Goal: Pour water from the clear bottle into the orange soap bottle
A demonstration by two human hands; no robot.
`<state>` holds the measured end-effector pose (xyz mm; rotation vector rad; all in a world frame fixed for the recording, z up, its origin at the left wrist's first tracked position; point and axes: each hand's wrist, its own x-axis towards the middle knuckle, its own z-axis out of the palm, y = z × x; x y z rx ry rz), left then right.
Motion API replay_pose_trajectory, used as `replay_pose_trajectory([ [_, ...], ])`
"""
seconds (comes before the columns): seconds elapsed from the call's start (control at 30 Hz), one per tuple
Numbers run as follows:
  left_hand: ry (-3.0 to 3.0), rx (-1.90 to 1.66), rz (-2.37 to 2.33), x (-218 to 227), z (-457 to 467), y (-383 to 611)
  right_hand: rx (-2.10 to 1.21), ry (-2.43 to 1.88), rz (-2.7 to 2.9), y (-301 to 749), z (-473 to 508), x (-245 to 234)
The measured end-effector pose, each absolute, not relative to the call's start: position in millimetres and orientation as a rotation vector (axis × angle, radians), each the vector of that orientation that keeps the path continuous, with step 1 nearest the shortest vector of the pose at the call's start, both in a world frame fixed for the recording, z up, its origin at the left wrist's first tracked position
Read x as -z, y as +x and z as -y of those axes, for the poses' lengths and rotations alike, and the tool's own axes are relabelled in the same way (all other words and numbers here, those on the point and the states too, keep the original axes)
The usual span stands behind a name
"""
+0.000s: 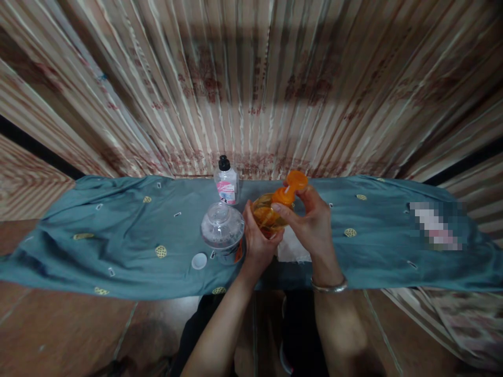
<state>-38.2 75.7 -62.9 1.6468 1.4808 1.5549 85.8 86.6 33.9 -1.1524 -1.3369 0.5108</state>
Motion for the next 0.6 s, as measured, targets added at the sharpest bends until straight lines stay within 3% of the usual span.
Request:
replay_pose_trajectory([
  [0.17, 1.627, -1.559, -1.485, 64, -76, -38, -0.685, -1.041, 1.492, 88, -83, -38],
  [0.4, 1.672, -1.577, -1.477, 68, -76, -37, -0.396, -1.226, 1.372, 84, -86, -33],
  [0.6, 1.726, -1.642, -1.493, 73, -79, -37, -0.565, -1.065, 1.532, 89, -84, -36],
])
